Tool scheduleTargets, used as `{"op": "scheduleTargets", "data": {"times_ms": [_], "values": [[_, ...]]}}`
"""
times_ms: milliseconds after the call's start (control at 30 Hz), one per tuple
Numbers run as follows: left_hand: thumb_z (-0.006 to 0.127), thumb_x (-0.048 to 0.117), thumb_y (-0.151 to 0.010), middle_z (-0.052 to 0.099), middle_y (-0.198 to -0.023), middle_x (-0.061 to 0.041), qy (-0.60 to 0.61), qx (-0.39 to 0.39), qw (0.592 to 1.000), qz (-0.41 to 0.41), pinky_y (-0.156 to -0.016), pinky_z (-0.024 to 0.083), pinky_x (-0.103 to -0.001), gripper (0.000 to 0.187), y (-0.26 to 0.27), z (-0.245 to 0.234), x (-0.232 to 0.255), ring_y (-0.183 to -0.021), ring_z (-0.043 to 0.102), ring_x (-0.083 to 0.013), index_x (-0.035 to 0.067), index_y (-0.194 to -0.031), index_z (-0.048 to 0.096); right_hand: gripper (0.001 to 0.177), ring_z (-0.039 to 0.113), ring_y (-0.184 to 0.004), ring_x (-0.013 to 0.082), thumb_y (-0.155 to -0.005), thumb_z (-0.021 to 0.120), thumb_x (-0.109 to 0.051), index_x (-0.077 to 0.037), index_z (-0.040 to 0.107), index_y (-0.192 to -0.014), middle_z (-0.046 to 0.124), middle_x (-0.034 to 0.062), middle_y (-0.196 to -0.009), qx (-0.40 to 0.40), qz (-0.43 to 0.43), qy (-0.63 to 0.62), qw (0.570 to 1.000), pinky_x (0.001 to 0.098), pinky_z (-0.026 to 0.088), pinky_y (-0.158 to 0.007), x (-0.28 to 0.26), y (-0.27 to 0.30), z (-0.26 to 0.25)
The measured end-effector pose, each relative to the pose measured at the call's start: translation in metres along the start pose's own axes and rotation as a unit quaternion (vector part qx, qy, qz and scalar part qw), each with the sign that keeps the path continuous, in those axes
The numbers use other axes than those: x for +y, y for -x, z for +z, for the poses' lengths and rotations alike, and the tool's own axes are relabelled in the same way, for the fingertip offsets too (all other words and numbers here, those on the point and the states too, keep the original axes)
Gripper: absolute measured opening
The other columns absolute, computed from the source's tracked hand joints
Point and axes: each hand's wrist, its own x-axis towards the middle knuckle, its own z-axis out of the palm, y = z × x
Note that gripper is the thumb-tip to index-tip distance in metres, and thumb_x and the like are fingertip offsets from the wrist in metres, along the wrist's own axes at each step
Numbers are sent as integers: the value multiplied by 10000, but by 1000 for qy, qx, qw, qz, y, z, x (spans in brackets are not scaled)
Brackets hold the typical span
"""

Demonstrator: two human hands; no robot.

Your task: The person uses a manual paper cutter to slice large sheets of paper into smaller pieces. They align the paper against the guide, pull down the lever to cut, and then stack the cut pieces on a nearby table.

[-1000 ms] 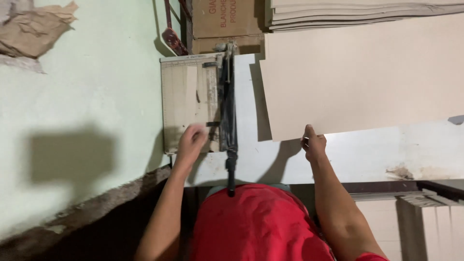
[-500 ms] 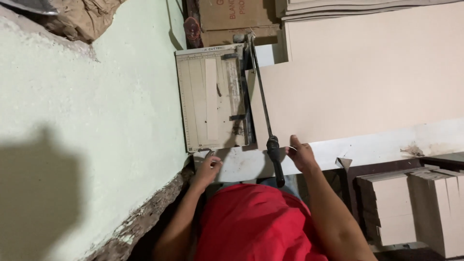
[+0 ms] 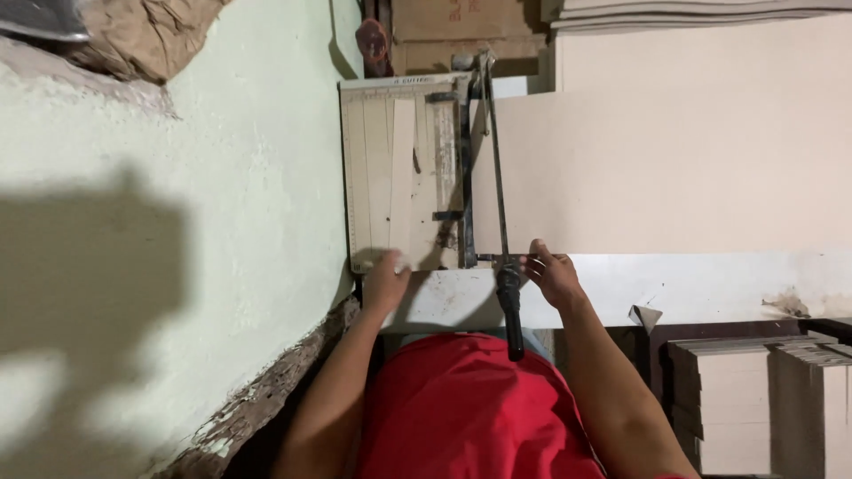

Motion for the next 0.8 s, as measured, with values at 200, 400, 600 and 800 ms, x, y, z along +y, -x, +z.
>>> {"op": "scheduleTargets", "data": {"times_ms": [200, 400, 600, 800], "values": [[589, 319, -1012, 622, -1313, -202, -76, 109, 990, -40, -1007, 538, -501, 563, -27, -16, 35, -1243, 619, -358, 1, -1459, 460, 619, 709, -1010, 334, -998, 728, -452, 94, 557, -1235, 657, 204, -1077, 5, 26, 91, 995, 554, 580, -955, -16, 21, 12], [687, 337, -962, 544, -1244, -142, -160, 143, 971, -101, -921, 532, -436, 591, -81, 19, 26, -1167, 584, -295, 12, -1391, 443, 530, 714, -1041, 395, -1026, 688, -424, -14, 608, -1352, 700, 279, -1137, -1, 4, 259, 966, 588, 567, -931, -10, 41, -20], [693, 296, -931, 543, -1247, -174, -99, 120, 982, -103, -883, 543, -478, 614, -84, 10, 18, -1138, 588, -325, -3, -1395, 424, 550, 689, -1081, 432, -1034, 682, -415, -29, 586, -1414, 687, 297, -1174, 88, 3, 230, 969, 605, 544, -932, 54, 61, -118], [574, 258, -1047, 484, -1431, -264, 119, 126, 984, -27, -1070, 422, -571, 537, -119, 35, -28, -1333, 493, -418, -1, -1466, 362, 451, 676, -989, 350, -1050, 643, -266, 42, 615, -1377, 677, 292, -1124, 189, -17, 128, 974, 504, 564, -840, 113, 140, -150]]}}
